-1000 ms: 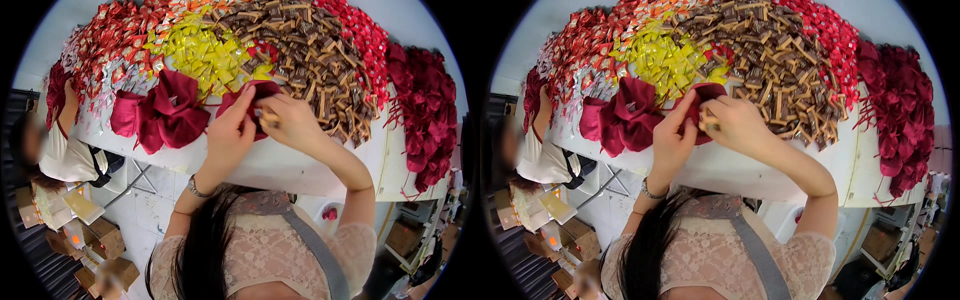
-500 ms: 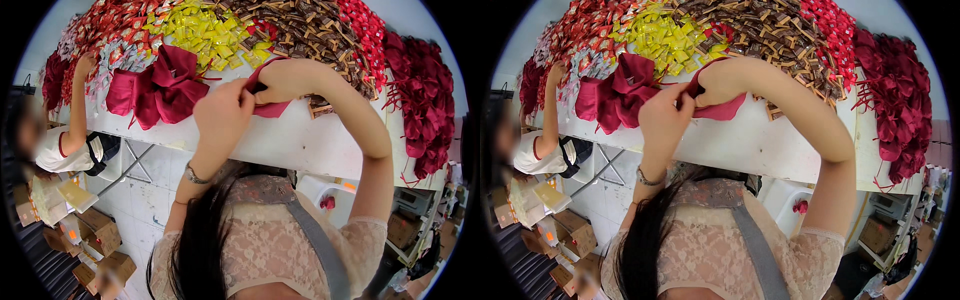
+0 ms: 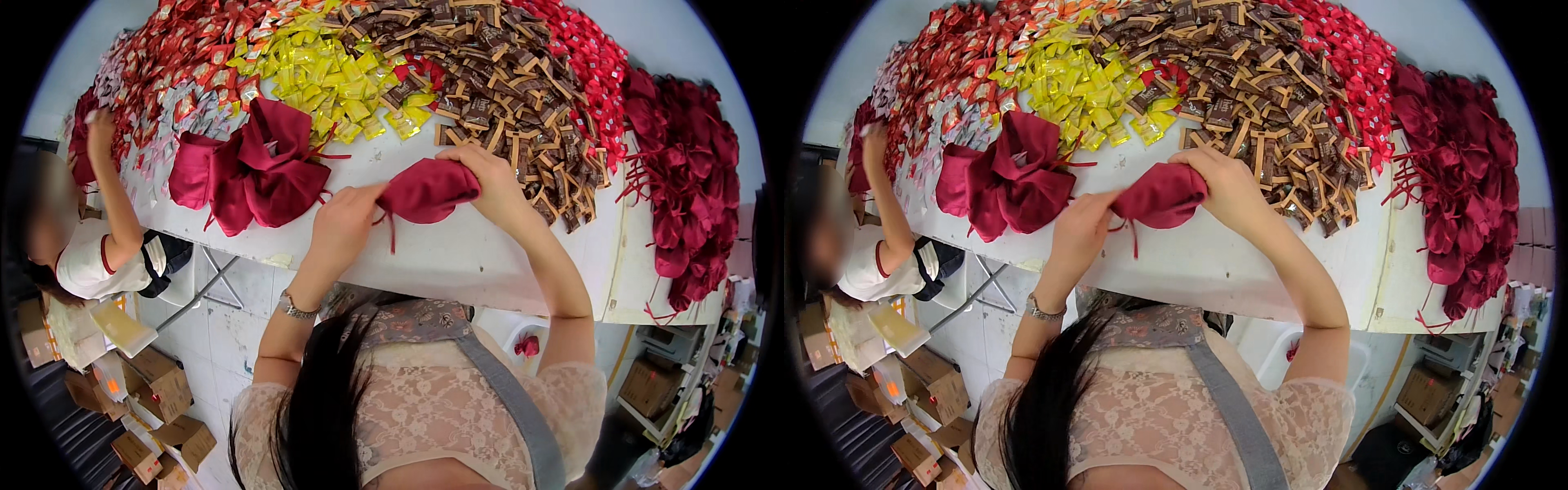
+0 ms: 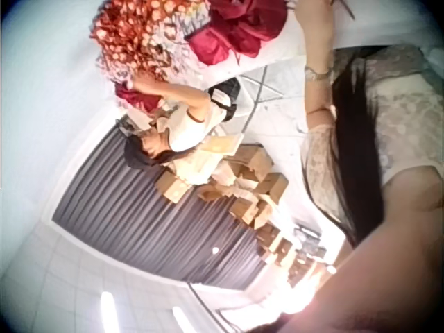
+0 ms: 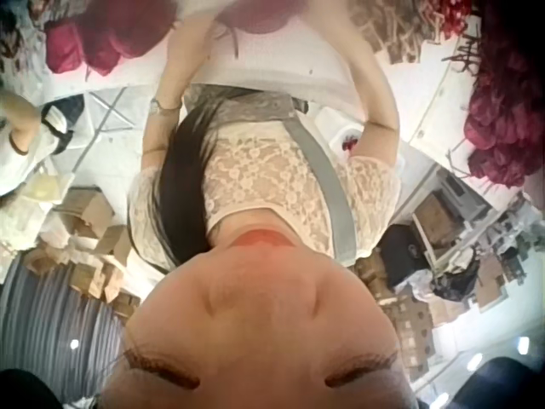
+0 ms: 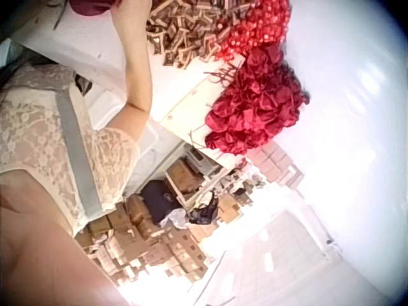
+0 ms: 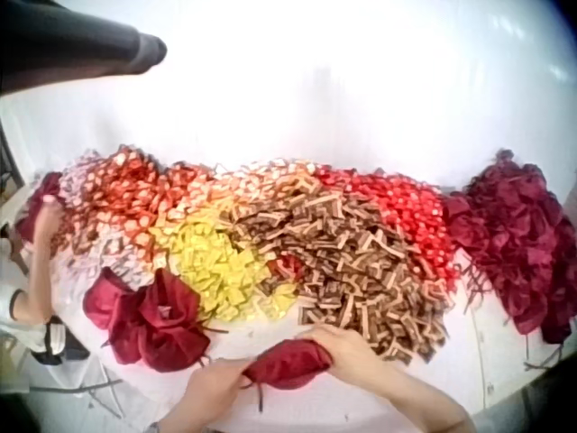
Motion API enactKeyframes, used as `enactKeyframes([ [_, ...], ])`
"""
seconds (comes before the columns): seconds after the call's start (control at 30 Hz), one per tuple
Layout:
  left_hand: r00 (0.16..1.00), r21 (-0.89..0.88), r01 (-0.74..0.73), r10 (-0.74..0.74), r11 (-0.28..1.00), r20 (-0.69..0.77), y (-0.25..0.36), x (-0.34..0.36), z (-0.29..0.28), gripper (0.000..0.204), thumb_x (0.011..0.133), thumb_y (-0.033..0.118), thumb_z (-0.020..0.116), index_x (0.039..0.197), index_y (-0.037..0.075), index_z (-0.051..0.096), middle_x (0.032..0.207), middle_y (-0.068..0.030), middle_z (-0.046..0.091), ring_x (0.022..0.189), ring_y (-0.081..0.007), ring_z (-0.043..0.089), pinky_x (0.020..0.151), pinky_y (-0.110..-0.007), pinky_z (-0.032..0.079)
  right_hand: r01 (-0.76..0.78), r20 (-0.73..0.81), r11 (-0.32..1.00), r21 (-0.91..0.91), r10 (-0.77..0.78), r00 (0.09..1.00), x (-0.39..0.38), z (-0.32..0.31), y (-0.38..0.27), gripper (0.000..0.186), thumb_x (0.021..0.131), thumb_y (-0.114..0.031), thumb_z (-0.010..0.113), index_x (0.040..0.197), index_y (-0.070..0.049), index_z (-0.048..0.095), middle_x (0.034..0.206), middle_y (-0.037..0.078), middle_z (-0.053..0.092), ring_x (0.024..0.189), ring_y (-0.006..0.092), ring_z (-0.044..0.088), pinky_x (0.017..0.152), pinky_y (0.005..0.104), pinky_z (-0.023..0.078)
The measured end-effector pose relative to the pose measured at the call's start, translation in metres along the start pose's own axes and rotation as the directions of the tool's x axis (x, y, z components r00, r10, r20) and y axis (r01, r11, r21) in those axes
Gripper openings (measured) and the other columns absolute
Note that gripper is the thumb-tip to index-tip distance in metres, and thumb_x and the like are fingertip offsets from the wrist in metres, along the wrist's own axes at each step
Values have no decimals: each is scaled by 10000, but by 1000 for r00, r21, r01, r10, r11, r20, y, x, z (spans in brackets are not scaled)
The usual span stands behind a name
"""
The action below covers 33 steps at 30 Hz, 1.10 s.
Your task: The person fills small red drawstring pouches with assorted wrapped candies and chocolate bars from a table. They open each pouch, place items inside, and tie the drawstrings closed, repeating the process for multiple pouches.
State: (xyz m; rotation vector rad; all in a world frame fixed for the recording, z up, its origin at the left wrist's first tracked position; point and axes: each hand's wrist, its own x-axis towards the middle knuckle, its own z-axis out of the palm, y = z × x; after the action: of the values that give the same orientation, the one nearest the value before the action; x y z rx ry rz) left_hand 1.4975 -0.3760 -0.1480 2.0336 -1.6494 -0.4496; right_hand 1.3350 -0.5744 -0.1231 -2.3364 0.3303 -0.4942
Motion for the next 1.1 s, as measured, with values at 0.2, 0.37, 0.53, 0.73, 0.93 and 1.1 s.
enactKeyframes([
  [0.2,986,-398,55,-113,916,-123,19,7,-5,573,766,184,671,1249,7,418,1209,-169,510,1035,-318,529,797,-342,469,-473,148,571,671,522,840,-1,-3,7,164,830,-97,593,959,-4,629,805,5,633,662,70,553,580,221,438],
  [0.37,966,-355,174,-229,918,-118,26,21,15,412,790,237,661,1086,-9,516,978,-171,590,914,-319,572,742,-377,460,-560,243,504,658,561,791,1,-4,-6,265,846,-231,629,979,-1,633,702,-27,578,633,46,509,570,205,407],
  [0.53,932,-374,329,-362,867,-20,10,18,1,283,861,258,568,769,-9,564,641,-134,582,607,-296,561,589,-367,438,-424,115,642,639,466,878,-11,-8,-7,375,803,-227,671,1095,-3,599,792,8,620,640,41,509,556,186,385],
  [0.73,949,-993,19,-311,-113,54,-3,-32,-30,378,894,234,519,553,102,424,467,35,367,391,-93,327,403,-246,231,-363,99,662,656,401,911,-46,-7,-33,431,749,-179,694,1133,-25,574,812,-15,612,577,4,440,475,147,290],
  [0.93,874,-975,55,-483,216,-58,-5,-69,-8,306,865,176,552,596,37,507,489,19,419,437,-58,379,412,-225,260,-208,-543,864,458,457,704,-96,-65,-13,259,768,-104,665,993,8,601,664,-8,577,585,109,557,595,246,468],
  [1.1,996,-194,-82,76,978,-39,36,-26,-40,148,805,177,633,894,62,603,723,-57,566,604,-156,536,532,-284,417,-3,289,964,-267,83,954,-72,2,-57,487,665,-295,734,1017,6,583,808,63,611,743,255,595,687,355,503],
])
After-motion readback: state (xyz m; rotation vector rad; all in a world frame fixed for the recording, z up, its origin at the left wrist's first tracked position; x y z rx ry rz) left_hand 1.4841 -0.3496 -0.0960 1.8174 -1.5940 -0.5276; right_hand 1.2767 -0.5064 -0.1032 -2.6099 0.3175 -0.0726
